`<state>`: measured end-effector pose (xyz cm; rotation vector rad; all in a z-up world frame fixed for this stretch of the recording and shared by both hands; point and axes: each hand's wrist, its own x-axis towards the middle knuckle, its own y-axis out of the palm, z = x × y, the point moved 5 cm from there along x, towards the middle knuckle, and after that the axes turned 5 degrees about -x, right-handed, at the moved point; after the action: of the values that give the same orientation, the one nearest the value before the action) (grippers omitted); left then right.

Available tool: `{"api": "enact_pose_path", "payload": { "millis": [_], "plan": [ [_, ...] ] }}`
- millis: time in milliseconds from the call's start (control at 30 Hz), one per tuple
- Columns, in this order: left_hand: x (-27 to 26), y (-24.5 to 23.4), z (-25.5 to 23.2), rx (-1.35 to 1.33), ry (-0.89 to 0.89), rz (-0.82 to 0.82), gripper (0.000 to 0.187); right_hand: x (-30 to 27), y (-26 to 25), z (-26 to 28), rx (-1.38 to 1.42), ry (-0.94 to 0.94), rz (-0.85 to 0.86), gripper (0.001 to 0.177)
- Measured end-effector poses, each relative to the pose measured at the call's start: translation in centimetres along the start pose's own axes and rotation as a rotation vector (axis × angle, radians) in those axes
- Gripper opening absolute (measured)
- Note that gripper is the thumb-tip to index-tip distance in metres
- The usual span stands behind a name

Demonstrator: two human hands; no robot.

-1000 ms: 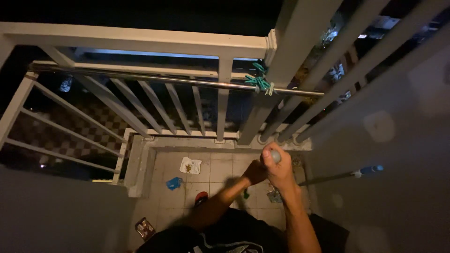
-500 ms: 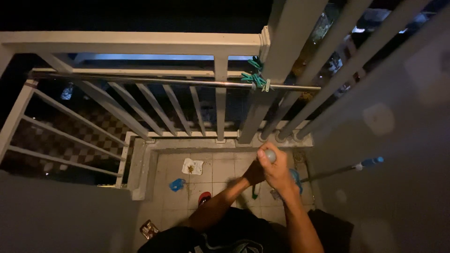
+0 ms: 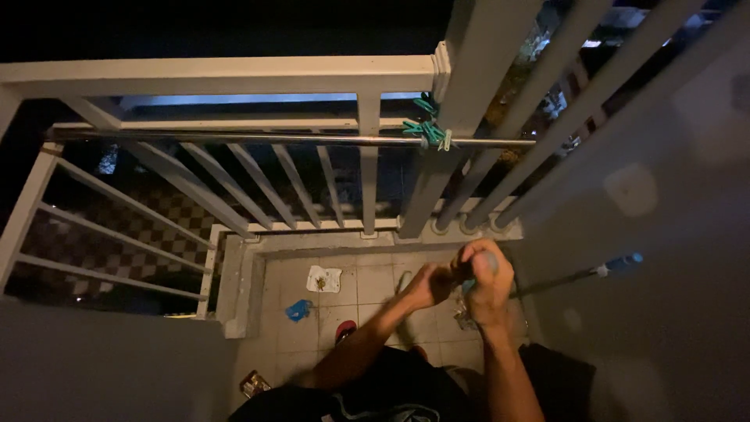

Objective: The recorder is assembling or repairing a cleaning mop on a balcony at night.

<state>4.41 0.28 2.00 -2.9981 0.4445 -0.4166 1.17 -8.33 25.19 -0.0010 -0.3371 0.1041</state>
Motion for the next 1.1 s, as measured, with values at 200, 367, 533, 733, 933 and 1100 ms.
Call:
{"api": "enact_pose_path", "payload": {
  "millis": [200,367,533,733,933,1100],
  "plan": [
    [0.0,-2.7,-4.9,0.057,-0.267,0.057,0.015,-0.4,0.2,-2.7,-0.017,0.026,-0.022,0.043],
    [-0.3,-2.5,-2.2,-0.057,-0.021,0.015,0.017,0.0,0.9,-3.2,0.000,0.054,-0.025,0.040],
    [-1.1,-2.0,1.5,-0.226,-0.083,0.010,0.008,0.2,1.2,-2.8,-0.170,-0.028,-0.014,0.036],
    [0.1,-2.3,-5.2,-0.161,-0.095,-0.069,0.017,0.3,1.4,-2.6,-0.119,0.002,-0.076,0.036],
    [0.2,-0.8,-1.4,-0.129,-0.099,-0.041,0.019,0.2,0.6,-2.7,-0.222,-0.010,-0.074,0.042],
    [1.1,0.1,-2.9,-0.179,-0.122,-0.022,0.023,0.5,0.0,-1.8,-0.247,-0.056,-0.049,0.046]
  ]
}}
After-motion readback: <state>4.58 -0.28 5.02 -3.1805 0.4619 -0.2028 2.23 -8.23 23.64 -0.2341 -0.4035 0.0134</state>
